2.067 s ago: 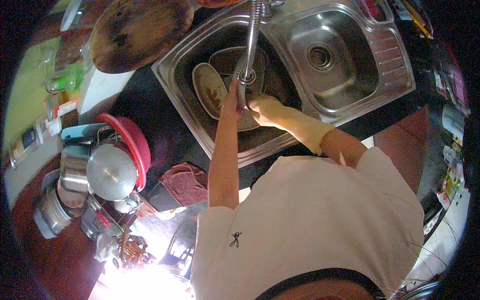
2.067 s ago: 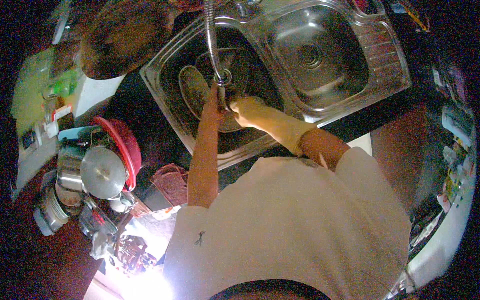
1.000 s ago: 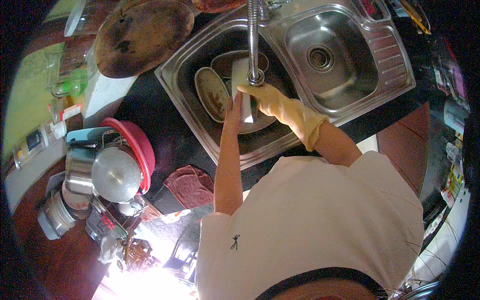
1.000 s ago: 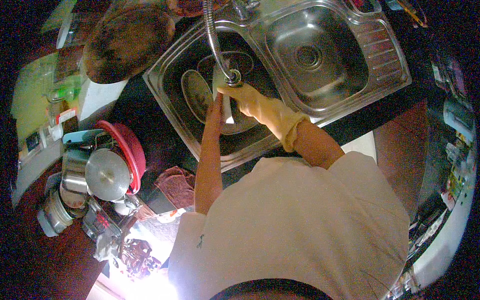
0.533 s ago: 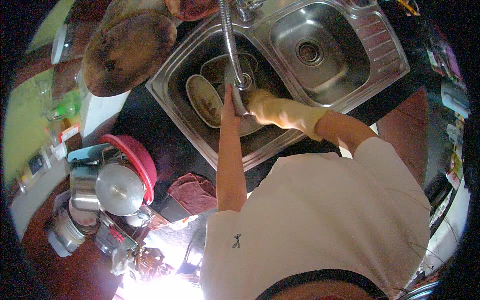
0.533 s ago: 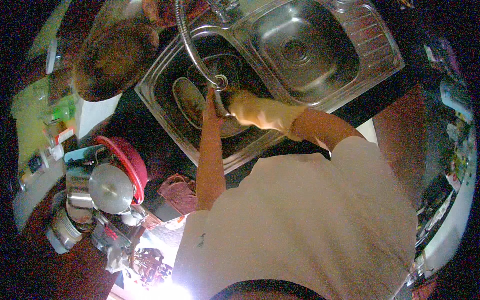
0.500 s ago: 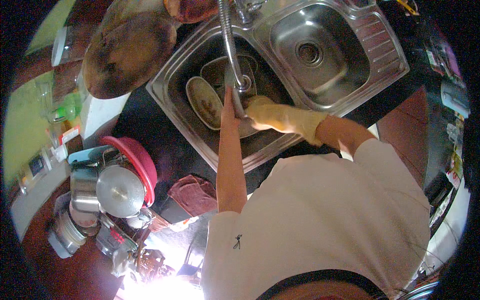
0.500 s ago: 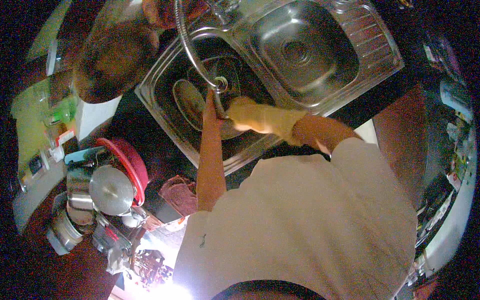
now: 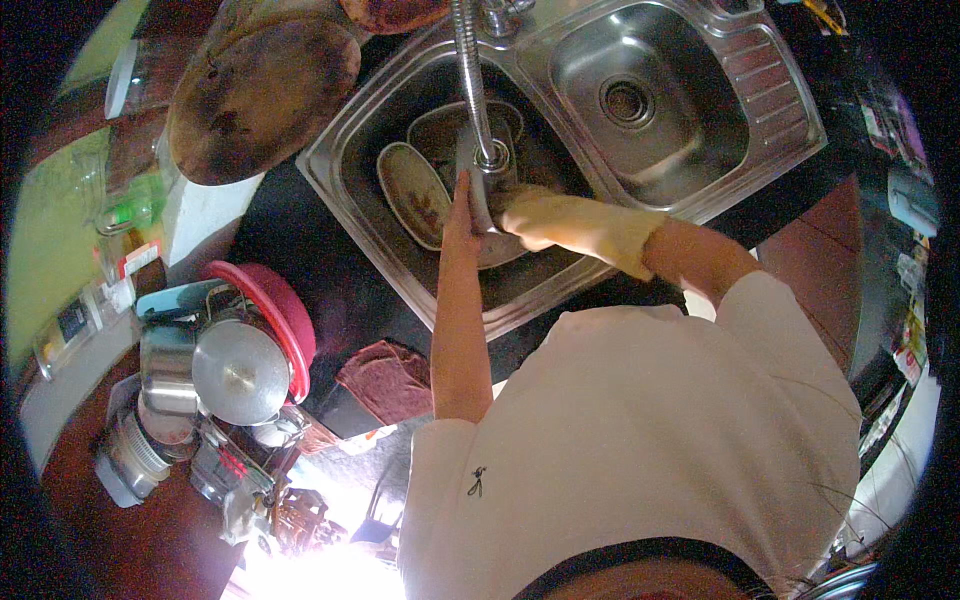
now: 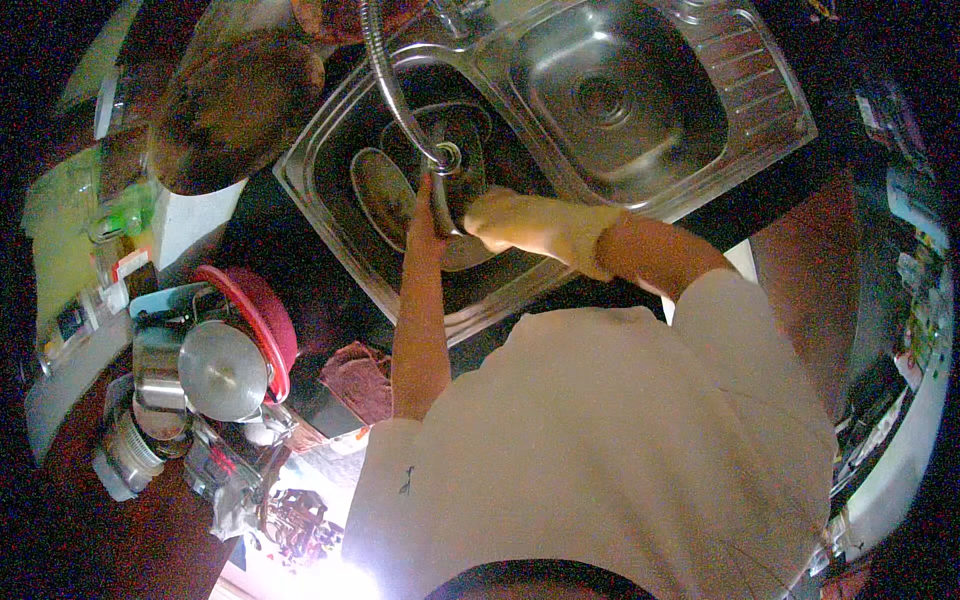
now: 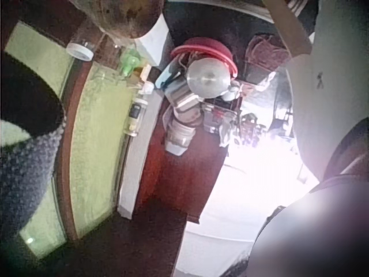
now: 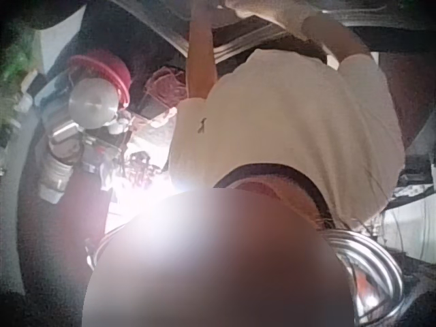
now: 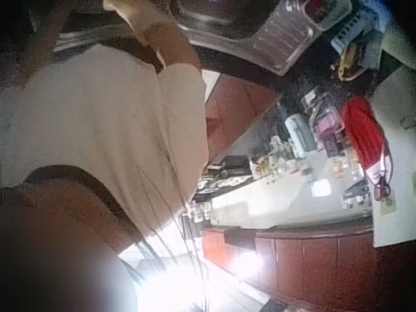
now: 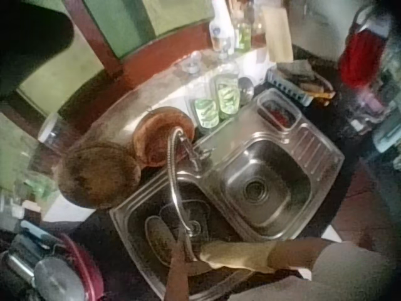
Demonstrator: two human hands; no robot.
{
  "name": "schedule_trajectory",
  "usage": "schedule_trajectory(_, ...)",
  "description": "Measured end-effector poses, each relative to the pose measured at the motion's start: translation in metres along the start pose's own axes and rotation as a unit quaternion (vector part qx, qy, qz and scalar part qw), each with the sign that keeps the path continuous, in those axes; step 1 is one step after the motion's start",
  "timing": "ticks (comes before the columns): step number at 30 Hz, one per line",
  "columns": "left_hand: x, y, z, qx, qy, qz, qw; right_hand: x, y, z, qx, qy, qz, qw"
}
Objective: The person washes dishes by hand in a sink. They scrub a bowl, a plate, and a plastic container using a sponge and rinse them under running water.
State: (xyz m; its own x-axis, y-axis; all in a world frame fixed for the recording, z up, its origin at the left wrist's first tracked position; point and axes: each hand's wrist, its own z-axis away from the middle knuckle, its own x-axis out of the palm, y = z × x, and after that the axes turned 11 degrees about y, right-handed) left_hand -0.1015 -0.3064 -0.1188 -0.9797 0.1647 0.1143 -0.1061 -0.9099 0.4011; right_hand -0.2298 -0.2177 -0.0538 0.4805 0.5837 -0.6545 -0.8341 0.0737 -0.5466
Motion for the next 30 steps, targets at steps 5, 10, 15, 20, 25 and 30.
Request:
schedule_trajectory(5,0.015,0.009,0.026,0.089,-0.014,-0.146,0.985,-0.003,0.031,0.014,0.212,0.19,-0.376,0.882)
schedule_trajectory(10,0.018,0.022,0.032,0.084,0.06,-0.153,0.983,0.057,0.005,-0.039,0.204,0.167,-0.155,0.952)
schedule_trajectory(15,0.031,0.014,0.04,0.058,0.084,-0.197,0.975,0.056,0.077,-0.062,0.239,0.241,-0.196,0.92)
schedule_trajectory(20,0.01,0.007,0.001,0.051,0.076,-0.157,0.983,0.049,0.038,-0.034,0.094,0.132,0.023,0.986)
schedule_trajectory(25,-0.015,0.0,-0.022,0.033,-0.002,-0.094,0.995,0.035,-0.005,-0.008,0.076,0.103,-0.183,0.975)
schedule_trajectory(30,-0.025,0.015,0.0,0.012,-0.057,-0.029,0.998,0.034,0.006,-0.038,0.101,0.176,-0.274,0.94)
